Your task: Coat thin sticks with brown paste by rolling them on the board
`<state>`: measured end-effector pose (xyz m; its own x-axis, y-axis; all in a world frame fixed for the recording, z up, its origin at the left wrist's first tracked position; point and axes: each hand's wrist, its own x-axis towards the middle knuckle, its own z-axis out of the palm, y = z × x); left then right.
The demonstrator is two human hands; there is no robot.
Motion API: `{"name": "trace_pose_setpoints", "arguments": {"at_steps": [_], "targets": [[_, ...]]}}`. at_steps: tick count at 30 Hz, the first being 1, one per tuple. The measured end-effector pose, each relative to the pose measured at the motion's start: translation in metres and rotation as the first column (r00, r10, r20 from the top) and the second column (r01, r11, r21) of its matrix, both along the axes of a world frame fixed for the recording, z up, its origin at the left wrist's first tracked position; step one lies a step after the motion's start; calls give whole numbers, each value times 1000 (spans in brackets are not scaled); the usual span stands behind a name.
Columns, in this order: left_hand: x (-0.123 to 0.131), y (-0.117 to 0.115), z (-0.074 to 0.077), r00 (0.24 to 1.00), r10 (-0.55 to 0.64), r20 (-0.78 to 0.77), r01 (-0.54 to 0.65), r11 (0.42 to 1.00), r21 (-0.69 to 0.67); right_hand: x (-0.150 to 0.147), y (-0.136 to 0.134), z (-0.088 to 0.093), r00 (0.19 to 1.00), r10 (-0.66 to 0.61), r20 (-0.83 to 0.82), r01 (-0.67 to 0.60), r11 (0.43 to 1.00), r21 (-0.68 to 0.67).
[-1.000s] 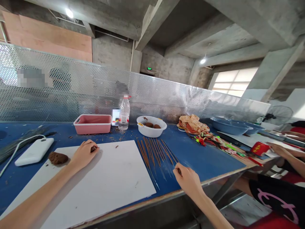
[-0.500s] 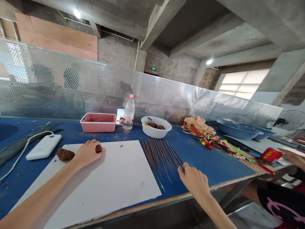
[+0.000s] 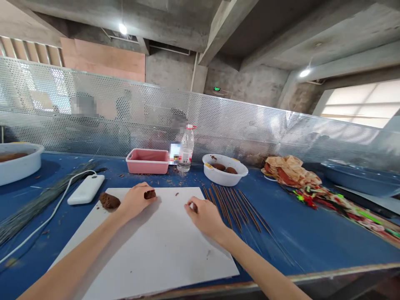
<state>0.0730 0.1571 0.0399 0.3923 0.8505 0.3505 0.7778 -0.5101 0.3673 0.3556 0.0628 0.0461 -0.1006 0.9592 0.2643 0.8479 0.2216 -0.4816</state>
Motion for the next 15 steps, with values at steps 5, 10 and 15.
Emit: {"name": "trace_pose_setpoints", "arguments": {"at_steps": [5,10,15], "targets": [[2,-2,-6,1000,-2,30,1,1000,21,-57,50,-10,983,146,-107,-150,988,-29],[20,-14,-10,997,-74,29,72,996,51,-63,54,-21,969,220,-114,-225,974,-32],[32,-23,-16,993,-111,35,107,990,95,-51,49,-22,965,245,-97,-249,968,-38]]}}
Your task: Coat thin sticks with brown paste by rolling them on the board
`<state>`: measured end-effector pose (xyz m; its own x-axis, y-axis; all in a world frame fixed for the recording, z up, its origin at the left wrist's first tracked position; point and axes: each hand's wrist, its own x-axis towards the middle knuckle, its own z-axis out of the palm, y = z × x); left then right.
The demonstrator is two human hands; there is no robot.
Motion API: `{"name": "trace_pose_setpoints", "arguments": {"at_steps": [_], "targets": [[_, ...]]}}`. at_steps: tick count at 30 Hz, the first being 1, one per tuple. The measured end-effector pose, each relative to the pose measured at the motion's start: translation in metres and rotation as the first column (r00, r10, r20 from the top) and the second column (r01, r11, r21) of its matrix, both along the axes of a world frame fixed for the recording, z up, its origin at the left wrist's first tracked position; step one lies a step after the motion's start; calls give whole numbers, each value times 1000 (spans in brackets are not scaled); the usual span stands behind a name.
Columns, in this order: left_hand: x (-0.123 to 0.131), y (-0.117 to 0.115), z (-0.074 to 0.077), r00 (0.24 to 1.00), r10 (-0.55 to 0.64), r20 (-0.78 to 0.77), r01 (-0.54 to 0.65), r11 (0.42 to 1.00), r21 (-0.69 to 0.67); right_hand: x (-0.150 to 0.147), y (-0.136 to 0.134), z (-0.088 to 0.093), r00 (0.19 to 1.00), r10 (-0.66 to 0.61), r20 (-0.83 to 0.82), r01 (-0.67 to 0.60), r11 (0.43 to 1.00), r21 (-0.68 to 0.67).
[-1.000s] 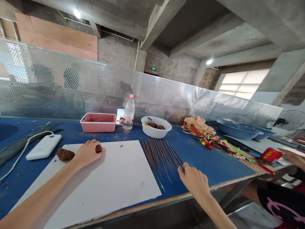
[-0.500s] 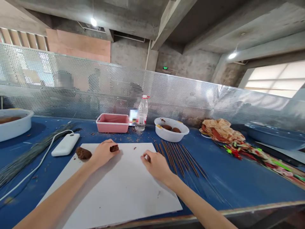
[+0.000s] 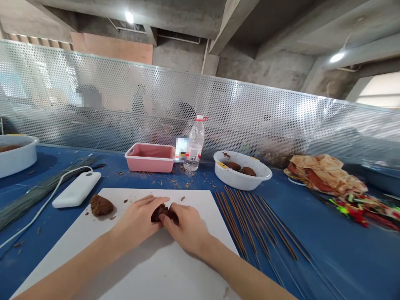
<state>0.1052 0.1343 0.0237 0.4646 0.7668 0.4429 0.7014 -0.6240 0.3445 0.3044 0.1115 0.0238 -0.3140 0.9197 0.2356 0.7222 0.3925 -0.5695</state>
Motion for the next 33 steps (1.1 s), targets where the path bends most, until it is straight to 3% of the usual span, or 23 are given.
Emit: {"name": "trace_pose_setpoints", "arguments": {"at_steps": [7,12,19,25,33], "targets": [[-1,-1,-1,992,-115,-44,113,993,-35,5,0,1,997,51,64,-50,999,-15],[-2,1,-2,989,-82,-127,75,995,-60,6,2,-2,994,99,56,-97,995,-24],[0,1,-3,986,-85,-145,60,984,-170,8,5,-9,991,119,59,-118,993,-19],[-2,3,-9,988,-91,-129,66,981,-183,8,9,-13,989,145,18,-143,988,-64],[2,4,3,988,-102,-113,74,970,-230,7,4,-14,994,112,0,-111,991,-73]]}}
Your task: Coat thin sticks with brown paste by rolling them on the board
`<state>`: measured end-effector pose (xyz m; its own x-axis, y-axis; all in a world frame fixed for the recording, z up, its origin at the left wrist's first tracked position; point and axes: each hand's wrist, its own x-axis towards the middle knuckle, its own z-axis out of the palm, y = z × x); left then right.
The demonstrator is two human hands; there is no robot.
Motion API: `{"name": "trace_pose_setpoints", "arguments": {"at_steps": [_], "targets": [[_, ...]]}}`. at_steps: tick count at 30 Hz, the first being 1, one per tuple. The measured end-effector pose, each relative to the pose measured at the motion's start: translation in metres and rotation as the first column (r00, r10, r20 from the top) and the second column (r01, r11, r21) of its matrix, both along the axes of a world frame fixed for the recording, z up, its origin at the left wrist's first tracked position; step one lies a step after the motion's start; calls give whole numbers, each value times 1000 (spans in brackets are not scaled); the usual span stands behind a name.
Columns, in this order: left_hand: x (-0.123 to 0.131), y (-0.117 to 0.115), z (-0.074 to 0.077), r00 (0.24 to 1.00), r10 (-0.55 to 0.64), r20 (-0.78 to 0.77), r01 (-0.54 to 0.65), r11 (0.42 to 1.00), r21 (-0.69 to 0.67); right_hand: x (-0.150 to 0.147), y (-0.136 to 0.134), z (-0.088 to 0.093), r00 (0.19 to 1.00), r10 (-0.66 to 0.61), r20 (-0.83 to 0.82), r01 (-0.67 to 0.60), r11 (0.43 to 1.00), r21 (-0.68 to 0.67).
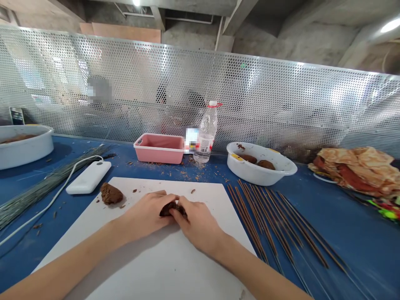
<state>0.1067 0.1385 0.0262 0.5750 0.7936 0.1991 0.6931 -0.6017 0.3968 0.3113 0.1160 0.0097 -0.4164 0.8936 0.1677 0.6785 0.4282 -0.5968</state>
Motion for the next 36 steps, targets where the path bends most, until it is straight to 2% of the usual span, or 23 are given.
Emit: {"name": "trace_pose_setpoints", "arguments": {"at_steps": [3,7,10,17,22,30,36], "targets": [[-3,4,0,998,28,54,-28,1000,-2,0,-2,1,998,-51,-24,51,999,9],[-14,15,1,972,153,179,-149,988,-36,3,-1,7,983,-113,-142,116,993,17],[-20,21,6,949,227,219,-223,974,-46,4,1,11,974,-147,-170,155,987,35],[-21,25,7,934,289,209,-292,956,-15,-1,-4,9,985,-29,-171,40,997,64],[-22,25,8,924,311,223,-316,949,-16,2,-1,7,973,-42,-229,55,997,48],[-24,23,14,891,379,252,-378,924,-53,3,2,18,976,-122,-181,126,992,10],[-25,25,13,891,377,255,-376,925,-54,1,4,11,953,-53,-297,48,999,-24]]}}
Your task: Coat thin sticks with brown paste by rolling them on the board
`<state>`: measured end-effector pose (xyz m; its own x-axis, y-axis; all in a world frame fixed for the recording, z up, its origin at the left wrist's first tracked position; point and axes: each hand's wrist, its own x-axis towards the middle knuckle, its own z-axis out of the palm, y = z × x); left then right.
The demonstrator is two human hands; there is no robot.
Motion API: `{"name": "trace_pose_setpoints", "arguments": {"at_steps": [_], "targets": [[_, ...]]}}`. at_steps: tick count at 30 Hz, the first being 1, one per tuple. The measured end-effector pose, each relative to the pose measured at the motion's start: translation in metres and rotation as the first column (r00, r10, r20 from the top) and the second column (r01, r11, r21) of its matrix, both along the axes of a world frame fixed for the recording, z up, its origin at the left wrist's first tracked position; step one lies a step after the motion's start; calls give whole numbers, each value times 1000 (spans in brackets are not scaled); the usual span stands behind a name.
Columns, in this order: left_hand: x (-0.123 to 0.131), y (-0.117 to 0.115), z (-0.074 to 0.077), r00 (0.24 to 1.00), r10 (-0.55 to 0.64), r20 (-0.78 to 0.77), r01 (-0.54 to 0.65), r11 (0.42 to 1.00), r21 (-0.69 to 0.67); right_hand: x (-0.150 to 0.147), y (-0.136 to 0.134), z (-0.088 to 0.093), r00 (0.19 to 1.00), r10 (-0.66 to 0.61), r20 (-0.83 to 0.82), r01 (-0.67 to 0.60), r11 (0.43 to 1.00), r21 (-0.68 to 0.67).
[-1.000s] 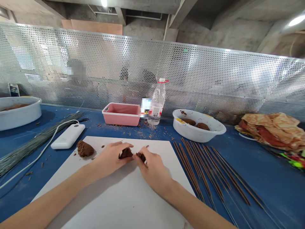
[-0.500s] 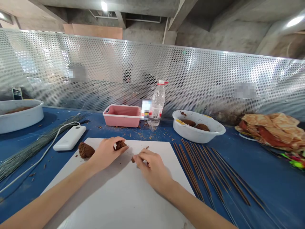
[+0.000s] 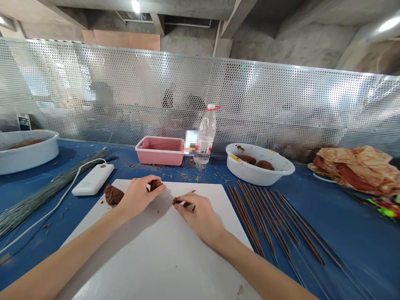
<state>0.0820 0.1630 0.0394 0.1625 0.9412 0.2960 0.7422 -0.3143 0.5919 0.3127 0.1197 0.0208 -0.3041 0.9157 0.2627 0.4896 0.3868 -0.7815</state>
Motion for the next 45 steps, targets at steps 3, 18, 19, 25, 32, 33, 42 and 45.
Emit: {"name": "trace_pose_setpoints", "arguments": {"at_steps": [3,18,19,25,32,33,42,45], "targets": [[0,0,0,1000,-1,-2,1,1000,-1,-1,1,-4,1000,-10,16,10,1000,-3],[0,0,-1,999,-39,-26,38,999,-14,-1,-7,-1,965,-47,258,24,996,91],[0,-1,-1,999,-36,-28,36,999,-13,-1,-7,0,965,-44,258,23,996,86],[0,-1,1,999,-41,-35,41,999,-5,-1,-6,0,974,-73,217,59,996,69],[0,-1,0,999,-39,-38,38,999,-7,-2,-8,-2,975,-86,207,68,993,93],[0,-1,0,999,-36,-37,35,999,-6,-2,-9,-2,973,-79,218,56,992,113],[-2,3,-6,998,-45,-34,45,999,-3,-6,-13,-14,845,-181,503,-60,902,427],[-1,2,-5,998,-49,-41,49,999,-2,-6,-11,-17,852,-187,489,-57,895,443]]}}
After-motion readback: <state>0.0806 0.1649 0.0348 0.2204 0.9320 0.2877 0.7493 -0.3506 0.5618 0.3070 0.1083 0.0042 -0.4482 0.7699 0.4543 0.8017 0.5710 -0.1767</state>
